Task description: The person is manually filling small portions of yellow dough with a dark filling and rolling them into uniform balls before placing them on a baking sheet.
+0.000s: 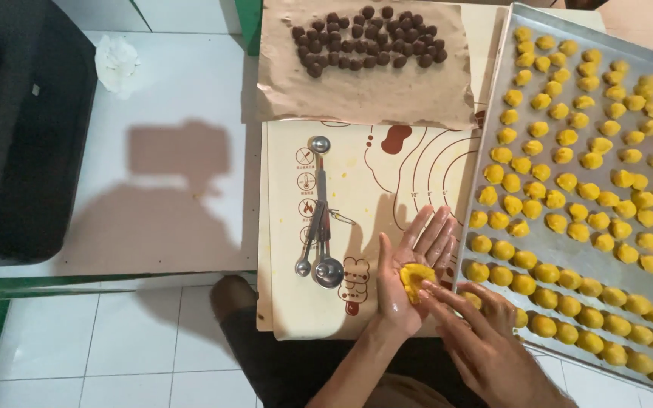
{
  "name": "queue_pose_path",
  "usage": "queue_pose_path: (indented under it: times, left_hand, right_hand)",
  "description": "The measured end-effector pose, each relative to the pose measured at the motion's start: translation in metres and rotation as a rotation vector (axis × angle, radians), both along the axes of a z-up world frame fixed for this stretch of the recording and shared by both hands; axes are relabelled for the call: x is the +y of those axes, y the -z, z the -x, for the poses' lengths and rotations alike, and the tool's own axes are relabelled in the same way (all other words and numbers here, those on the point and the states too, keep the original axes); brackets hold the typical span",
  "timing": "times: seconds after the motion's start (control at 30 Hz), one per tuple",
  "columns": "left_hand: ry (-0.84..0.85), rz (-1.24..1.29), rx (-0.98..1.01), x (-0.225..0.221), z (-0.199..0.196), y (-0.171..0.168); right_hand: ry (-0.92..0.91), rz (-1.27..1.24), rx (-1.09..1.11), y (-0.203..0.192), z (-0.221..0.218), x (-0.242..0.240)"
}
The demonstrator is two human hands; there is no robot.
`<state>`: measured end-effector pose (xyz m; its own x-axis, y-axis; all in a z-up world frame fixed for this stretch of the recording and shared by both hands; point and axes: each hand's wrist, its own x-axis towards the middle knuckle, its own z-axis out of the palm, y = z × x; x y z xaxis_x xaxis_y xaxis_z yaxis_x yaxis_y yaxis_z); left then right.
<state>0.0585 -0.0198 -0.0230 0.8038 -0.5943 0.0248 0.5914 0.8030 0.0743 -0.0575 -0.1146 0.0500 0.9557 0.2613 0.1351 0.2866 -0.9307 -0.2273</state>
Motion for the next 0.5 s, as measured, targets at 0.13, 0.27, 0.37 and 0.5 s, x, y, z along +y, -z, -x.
queue_pose_path:
  times: [0.13,0.27,0.37,0.5]
  left_hand:
    - [-0.004,0.016,-0.029,0.0,-0.015,-0.002]
    - [-0.02,0.007,-0.034,-0.002,-0.022,0.008]
    - [-0.007,0.021,-0.01,-0.005,-0.024,0.013]
    - [0.016,0.051,0.023,-0.002,-0.028,0.005]
  right_hand:
    - [0.014,0.06,0.072,0.021,-0.008,-0.008]
    - [-0.003,0.019,0.084,0.021,-0.017,-0.01]
    - [0.005,0.05,0.036,0.026,-0.022,-0.011]
    - [0.032,0.217,-0.077,0.023,-0.038,-0.009]
